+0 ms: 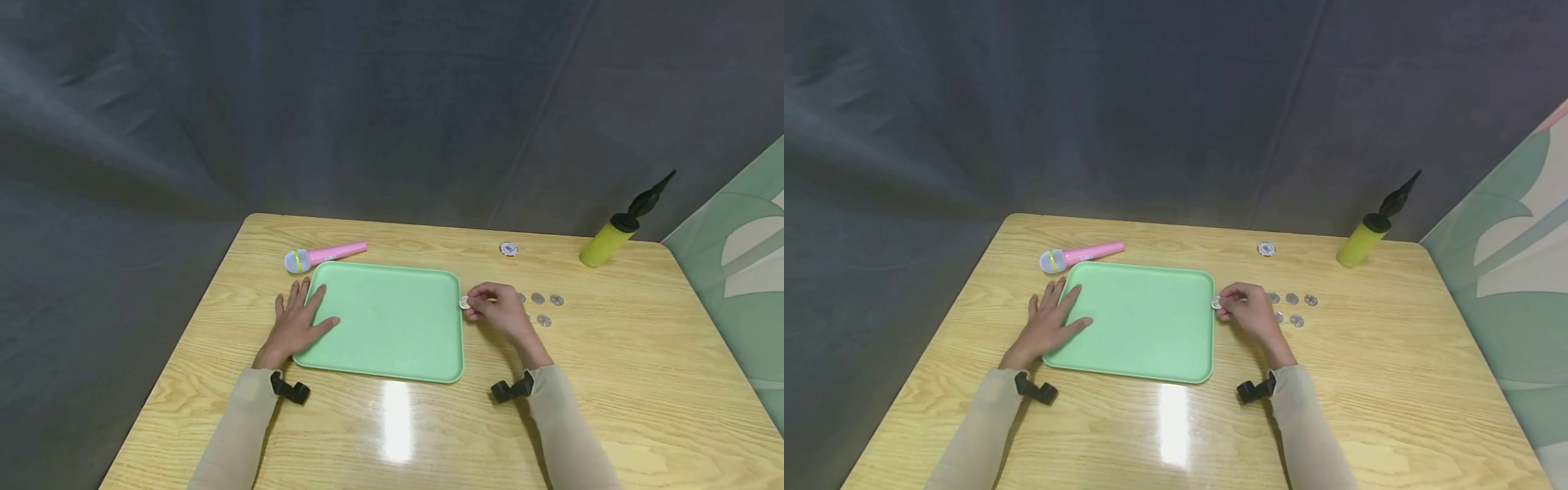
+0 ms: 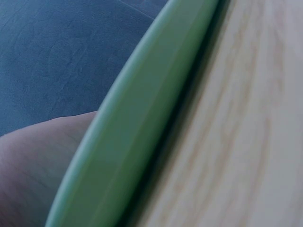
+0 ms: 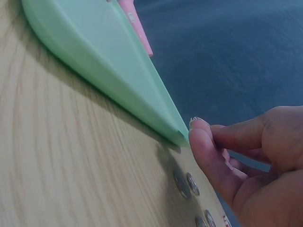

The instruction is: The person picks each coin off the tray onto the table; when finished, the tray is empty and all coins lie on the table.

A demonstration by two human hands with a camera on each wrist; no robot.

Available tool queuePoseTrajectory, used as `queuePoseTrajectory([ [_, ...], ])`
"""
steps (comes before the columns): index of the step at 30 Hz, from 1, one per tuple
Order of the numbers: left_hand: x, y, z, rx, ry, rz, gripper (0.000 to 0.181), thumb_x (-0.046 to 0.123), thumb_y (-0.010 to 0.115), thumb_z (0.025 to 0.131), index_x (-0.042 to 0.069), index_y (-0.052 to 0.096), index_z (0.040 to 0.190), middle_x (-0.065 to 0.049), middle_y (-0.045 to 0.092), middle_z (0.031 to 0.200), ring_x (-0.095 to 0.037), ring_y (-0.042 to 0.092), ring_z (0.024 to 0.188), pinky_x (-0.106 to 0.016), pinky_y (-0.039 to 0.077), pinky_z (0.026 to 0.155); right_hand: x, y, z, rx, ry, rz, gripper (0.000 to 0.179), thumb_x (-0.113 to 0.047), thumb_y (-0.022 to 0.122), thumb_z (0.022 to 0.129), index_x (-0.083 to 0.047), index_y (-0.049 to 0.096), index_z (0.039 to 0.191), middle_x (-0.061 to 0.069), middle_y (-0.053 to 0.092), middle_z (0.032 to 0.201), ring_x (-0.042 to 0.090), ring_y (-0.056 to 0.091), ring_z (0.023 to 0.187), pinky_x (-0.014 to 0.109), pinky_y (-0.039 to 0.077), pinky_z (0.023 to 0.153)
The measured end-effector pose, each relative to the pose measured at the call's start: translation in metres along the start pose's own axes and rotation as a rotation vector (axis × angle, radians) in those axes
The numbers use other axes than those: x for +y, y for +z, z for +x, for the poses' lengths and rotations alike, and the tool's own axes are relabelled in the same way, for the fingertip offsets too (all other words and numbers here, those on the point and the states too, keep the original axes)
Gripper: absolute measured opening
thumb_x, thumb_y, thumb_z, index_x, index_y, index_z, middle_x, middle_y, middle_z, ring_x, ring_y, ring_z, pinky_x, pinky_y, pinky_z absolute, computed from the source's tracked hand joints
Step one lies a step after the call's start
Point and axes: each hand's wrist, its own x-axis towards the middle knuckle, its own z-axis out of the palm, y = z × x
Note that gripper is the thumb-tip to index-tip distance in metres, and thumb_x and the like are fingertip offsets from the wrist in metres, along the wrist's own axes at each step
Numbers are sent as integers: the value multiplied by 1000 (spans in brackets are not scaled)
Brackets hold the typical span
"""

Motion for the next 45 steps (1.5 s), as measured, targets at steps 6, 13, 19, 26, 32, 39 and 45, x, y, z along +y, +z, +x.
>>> queuePoseTrajectory([
  [6,-2,1,0,13,13,-2,82,52,56,97,9,25,159,-27,5,168,-48,-2,155,-72,-6,117,4,-10,-4,30,4,3,19,3,58,96,16,64,109,28,67,98,7,71,71,26,62,72],
  [13,-3,1,1,-6,2,3,82,53,55,97,12,23,160,-23,3,169,-45,-4,157,-71,-7,119,8,-21,-10,28,18,37,21,5,55,97,19,60,113,24,66,95,5,71,73,26,62,73],
  [19,-3,1,0,-2,2,9,82,53,55,97,11,23,160,-23,3,169,-45,-4,157,-71,-6,119,10,-31,-15,45,29,38,24,5,55,97,20,59,115,22,67,94,6,72,73,26,62,73],
  [26,-2,2,0,12,3,4,82,52,56,97,11,25,160,-24,4,168,-46,-2,156,-72,-6,118,16,-46,-20,53,32,50,26,5,55,98,21,57,118,15,67,93,4,71,74,25,62,74],
  [32,-1,1,0,7,1,11,81,52,56,97,11,25,160,-24,5,168,-46,-2,156,-72,-6,118,20,-58,-26,60,38,53,29,5,54,98,23,54,121,9,68,92,3,72,75,25,62,75],
  [39,-1,1,1,7,-5,12,82,52,56,96,11,25,160,-24,5,168,-46,-2,156,-72,-6,118,27,-73,-33,80,68,74,32,5,54,98,24,51,123,-2,67,87,3,72,75,25,62,75],
  [45,-1,0,1,9,-6,7,82,52,57,96,11,25,160,-24,5,168,-46,-2,156,-72,-5,118,33,-85,-38,104,74,80,35,6,54,98,25,49,126,-9,67,85,1,72,75,24,62,74],
])
